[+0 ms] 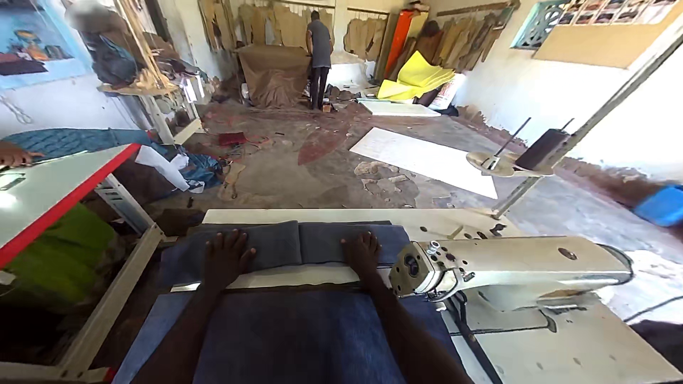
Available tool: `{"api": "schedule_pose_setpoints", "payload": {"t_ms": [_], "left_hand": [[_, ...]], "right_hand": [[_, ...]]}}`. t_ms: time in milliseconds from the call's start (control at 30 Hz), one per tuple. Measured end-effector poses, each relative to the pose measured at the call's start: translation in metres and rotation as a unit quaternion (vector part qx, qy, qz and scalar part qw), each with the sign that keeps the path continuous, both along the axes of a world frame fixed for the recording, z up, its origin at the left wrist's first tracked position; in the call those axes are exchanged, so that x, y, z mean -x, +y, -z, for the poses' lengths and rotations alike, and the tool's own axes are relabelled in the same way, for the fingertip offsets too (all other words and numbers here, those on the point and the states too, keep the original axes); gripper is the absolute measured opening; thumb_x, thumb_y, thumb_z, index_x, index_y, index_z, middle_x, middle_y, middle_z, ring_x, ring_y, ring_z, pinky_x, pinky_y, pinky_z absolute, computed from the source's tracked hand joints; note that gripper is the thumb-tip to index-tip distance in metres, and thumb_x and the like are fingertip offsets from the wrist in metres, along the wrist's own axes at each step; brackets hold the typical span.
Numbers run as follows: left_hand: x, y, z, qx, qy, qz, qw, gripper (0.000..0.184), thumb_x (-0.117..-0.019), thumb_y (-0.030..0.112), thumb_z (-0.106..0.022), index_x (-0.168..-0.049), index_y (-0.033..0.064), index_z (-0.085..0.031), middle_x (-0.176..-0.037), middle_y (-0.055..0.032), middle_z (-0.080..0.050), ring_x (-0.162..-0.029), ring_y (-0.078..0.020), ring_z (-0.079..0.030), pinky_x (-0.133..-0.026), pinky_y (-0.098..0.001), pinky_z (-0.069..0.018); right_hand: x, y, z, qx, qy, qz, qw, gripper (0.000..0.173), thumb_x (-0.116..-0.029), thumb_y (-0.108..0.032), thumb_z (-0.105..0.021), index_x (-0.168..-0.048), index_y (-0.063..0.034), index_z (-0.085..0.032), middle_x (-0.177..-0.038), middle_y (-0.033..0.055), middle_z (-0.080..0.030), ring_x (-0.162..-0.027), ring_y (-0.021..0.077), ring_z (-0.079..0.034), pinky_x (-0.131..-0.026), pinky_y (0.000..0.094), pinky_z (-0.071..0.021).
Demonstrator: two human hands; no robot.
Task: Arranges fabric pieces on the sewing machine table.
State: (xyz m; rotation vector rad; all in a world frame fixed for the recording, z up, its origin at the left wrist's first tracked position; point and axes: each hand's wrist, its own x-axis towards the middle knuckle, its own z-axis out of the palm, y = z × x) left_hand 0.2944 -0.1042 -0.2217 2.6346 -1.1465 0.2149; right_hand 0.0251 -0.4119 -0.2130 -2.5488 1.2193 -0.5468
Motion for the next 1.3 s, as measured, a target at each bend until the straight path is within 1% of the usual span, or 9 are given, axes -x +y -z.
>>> {"api": "schedule_pose_setpoints", "payload": {"t_ms": [200, 300, 400, 500, 600, 900, 1033, 1133, 1300], "left_hand": [[0.009, -0.002, 0.000, 0.029, 0.010, -0.008, 1.000, 0.071, -0.1005, 0.072, -0.029, -0.157, 0.0313, -0.043, -0.167, -0.0027, -0.032, -0.155, -0.0415, -0.019, -0.119, -0.0738, -0.0088], [-0.004, 0.001, -0.014, 0.028, 0.105, 0.011, 0.994, 0.069, -0.1004, 0.071, -0.034, -0.157, 0.0329, -0.043, -0.168, 0.0020, -0.030, -0.157, -0.0359, -0.016, -0.121, -0.0701, -0.0085], [-0.033, 0.024, -0.023, 0.069, 0.099, -0.022, 0.993, 0.063, -0.1020, 0.061, -0.045, -0.151, 0.0211, -0.052, -0.158, -0.0062, -0.046, -0.149, -0.0310, -0.037, -0.120, -0.0625, -0.0288], [-0.047, 0.068, -0.040, 0.156, 0.130, -0.197, 0.959, 0.068, -0.0981, 0.051, -0.062, -0.144, 0.0014, -0.053, -0.146, -0.0262, -0.053, -0.137, -0.0439, -0.048, -0.113, -0.0642, -0.0385], [-0.062, 0.099, -0.036, 0.225, 0.251, -0.283, 0.898, 0.069, -0.0956, 0.056, -0.064, -0.128, -0.0049, -0.063, -0.124, -0.0311, -0.064, -0.119, -0.0477, -0.061, -0.102, -0.0681, -0.0460], [-0.023, 0.083, -0.079, 0.220, 0.141, -0.211, 0.942, 0.039, -0.1026, 0.031, -0.061, -0.120, -0.0040, -0.065, -0.119, -0.0268, -0.065, -0.113, -0.0412, -0.064, -0.100, -0.0617, -0.0493], [0.066, 0.011, -0.116, 0.206, 0.254, 0.024, 0.945, 0.040, -0.1067, 0.036, -0.053, -0.127, 0.0035, -0.064, -0.114, -0.0176, -0.069, -0.105, -0.0297, -0.068, -0.095, -0.0532, -0.0554], [0.119, -0.028, -0.123, 0.183, 0.360, 0.204, 0.892, 0.044, -0.1081, 0.039, -0.048, -0.137, 0.0085, -0.061, -0.120, -0.0118, -0.070, -0.107, -0.0212, -0.068, -0.097, -0.0458, -0.0548], [0.080, -0.022, -0.070, 0.199, 0.141, 0.021, 0.970, 0.048, -0.1079, 0.043, -0.046, -0.141, 0.0116, -0.060, -0.141, -0.0128, -0.061, -0.134, -0.0307, -0.055, -0.115, -0.0539, -0.0406]], "right_hand": [[-0.062, 0.104, -0.021, 0.014, -0.078, -0.360, 0.930, 0.053, -0.1080, -0.045, -0.042, -0.145, -0.0112, -0.058, -0.157, 0.0054, -0.048, -0.149, 0.0233, -0.040, -0.123, 0.0488, -0.0325], [-0.081, 0.127, -0.013, 0.026, -0.034, -0.330, 0.943, 0.041, -0.1070, -0.037, -0.048, -0.126, -0.0083, -0.070, -0.135, 0.0107, -0.065, -0.128, 0.0282, -0.060, -0.109, 0.0495, -0.0476], [-0.088, 0.129, -0.015, 0.043, -0.003, -0.297, 0.954, 0.031, -0.1027, -0.033, -0.057, -0.110, -0.0088, -0.073, -0.119, 0.0126, -0.069, -0.116, 0.0325, -0.064, -0.097, 0.0531, -0.0530], [-0.087, 0.128, -0.002, 0.078, -0.026, -0.293, 0.952, 0.037, -0.1036, -0.040, -0.052, -0.112, -0.0103, -0.072, -0.123, 0.0113, -0.068, -0.119, 0.0316, -0.063, -0.096, 0.0526, -0.0530], [-0.083, 0.127, 0.008, 0.083, -0.041, -0.283, 0.955, 0.046, -0.1060, -0.043, -0.045, -0.122, -0.0079, -0.070, -0.136, 0.0116, -0.064, -0.129, 0.0322, -0.058, -0.104, 0.0549, -0.0475], [-0.080, 0.124, 0.007, 0.068, -0.062, -0.284, 0.954, 0.046, -0.1055, -0.047, -0.046, -0.121, -0.0128, -0.071, -0.136, 0.0064, -0.064, -0.128, 0.0291, -0.058, -0.106, 0.0545, -0.0460], [-0.071, 0.115, 0.011, -0.037, -0.212, -0.313, 0.925, 0.063, -0.1069, -0.053, -0.036, -0.142, -0.0041, -0.058, -0.136, 0.0096, -0.065, -0.132, 0.0257, -0.057, -0.120, 0.0555, -0.0337], [-0.058, 0.113, 0.008, -0.234, -0.387, -0.257, 0.854, 0.081, -0.1014, -0.063, -0.039, -0.148, 0.0035, -0.043, -0.132, 0.0136, -0.064, -0.120, 0.0121, -0.061, -0.106, 0.0357, -0.0501], [-0.058, 0.106, -0.008, -0.334, -0.388, -0.128, 0.849, 0.050, -0.0930, -0.022, -0.075, -0.133, 0.0030, -0.057, -0.114, 0.0178, -0.070, -0.103, 0.0239, -0.070, -0.091, 0.0459, -0.0589]]}}
